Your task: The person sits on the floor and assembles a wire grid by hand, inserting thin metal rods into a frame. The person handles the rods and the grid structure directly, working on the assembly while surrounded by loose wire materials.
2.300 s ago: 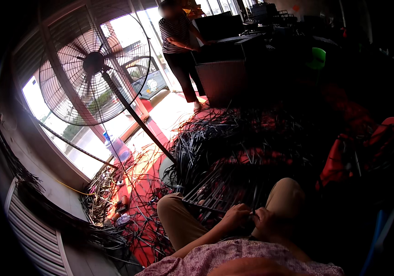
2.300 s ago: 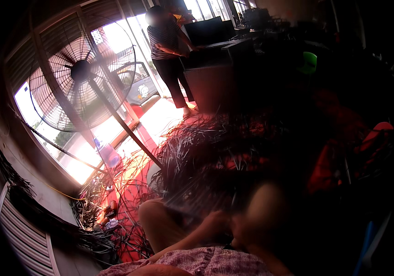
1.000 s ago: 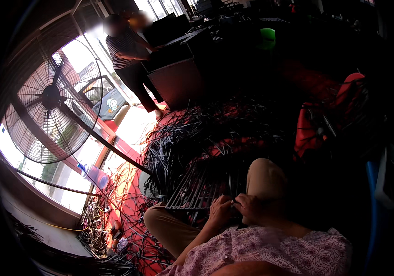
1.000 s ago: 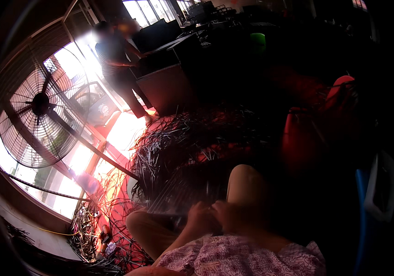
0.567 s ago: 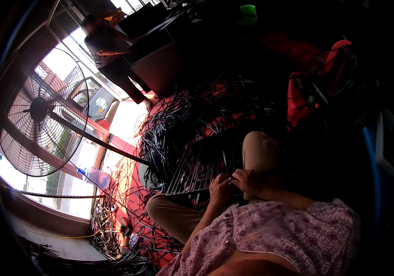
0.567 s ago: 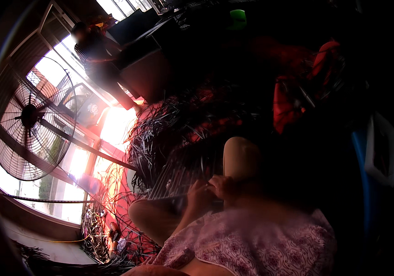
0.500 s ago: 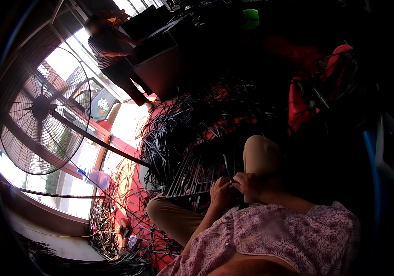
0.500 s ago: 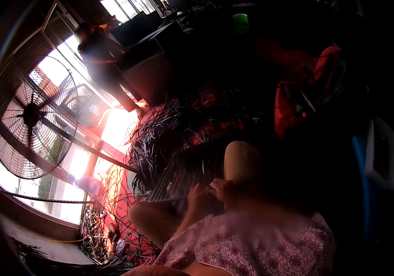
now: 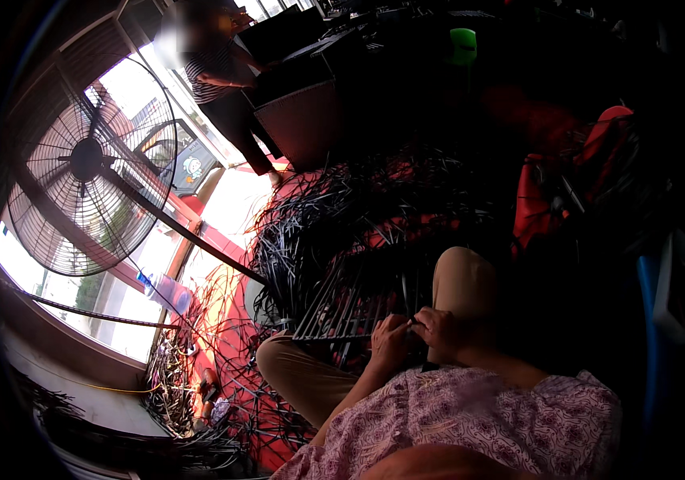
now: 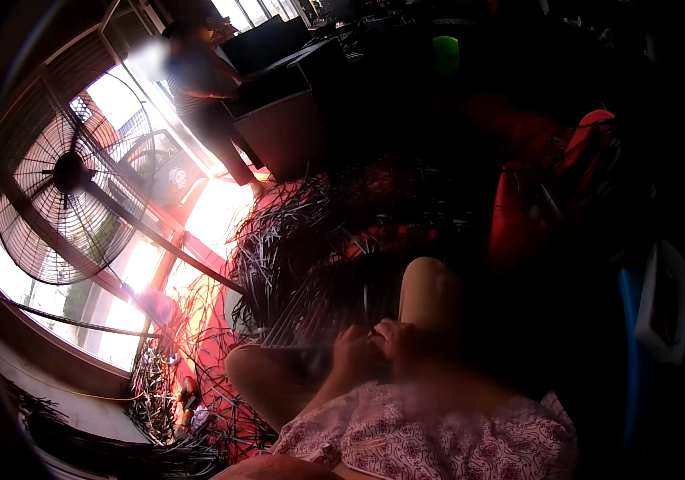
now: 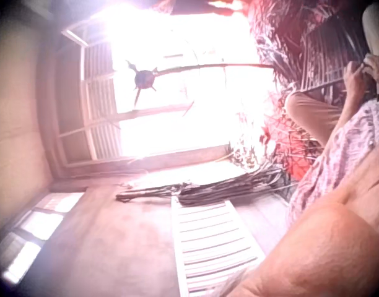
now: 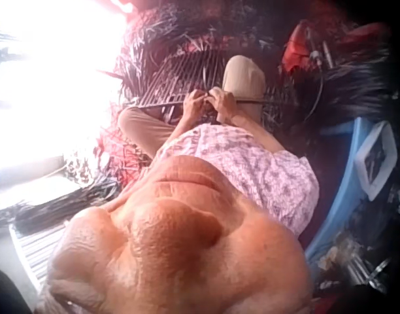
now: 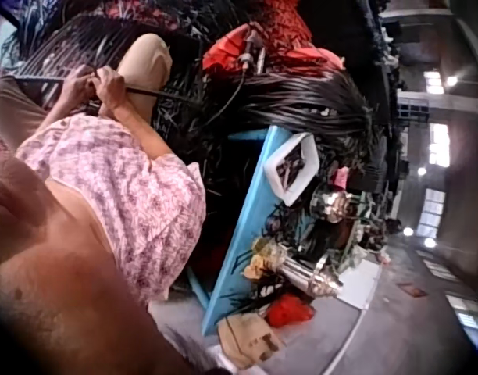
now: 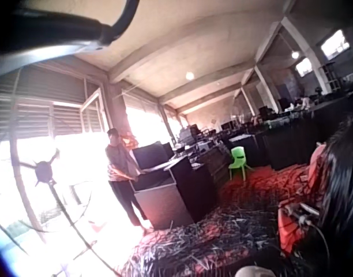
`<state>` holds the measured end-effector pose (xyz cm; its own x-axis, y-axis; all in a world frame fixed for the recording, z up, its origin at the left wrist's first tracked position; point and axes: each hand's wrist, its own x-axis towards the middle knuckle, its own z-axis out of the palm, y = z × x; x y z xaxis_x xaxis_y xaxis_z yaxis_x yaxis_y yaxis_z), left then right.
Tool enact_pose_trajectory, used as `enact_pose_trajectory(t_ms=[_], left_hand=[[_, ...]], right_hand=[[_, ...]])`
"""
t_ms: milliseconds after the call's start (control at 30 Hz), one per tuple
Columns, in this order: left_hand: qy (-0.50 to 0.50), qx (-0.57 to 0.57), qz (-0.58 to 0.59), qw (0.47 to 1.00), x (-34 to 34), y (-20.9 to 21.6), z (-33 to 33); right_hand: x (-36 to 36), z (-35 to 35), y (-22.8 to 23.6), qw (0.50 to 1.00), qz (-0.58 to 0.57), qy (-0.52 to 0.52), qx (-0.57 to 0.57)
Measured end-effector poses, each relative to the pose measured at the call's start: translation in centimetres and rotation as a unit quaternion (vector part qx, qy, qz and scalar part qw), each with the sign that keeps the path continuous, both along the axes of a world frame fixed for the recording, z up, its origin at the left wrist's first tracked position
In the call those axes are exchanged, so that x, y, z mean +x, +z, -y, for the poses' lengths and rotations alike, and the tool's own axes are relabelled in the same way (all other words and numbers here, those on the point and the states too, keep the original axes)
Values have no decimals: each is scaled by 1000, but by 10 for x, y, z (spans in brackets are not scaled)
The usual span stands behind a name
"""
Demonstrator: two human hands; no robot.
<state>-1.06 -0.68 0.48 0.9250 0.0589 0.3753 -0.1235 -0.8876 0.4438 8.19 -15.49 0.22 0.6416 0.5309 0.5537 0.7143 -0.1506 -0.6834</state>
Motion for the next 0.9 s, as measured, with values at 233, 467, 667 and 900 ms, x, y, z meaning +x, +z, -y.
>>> enact_pose_trajectory(t_ms=[233,467,667,900], left_hand=[[-6,5,4,1000,-3,-2,-2],[-4,-29,-24,999,4,15,-1],[-10,-31,-31,999,-1,13,-1],[-32,-28,-16,999,4,-9,-10]], right_hand=[[-1,5,-1,999,18,33,-10],[4,2,2,1000,11,19,-1],[-2,6,5,1000,12,24,-11],[1,6,4,999,-1,34,-14]])
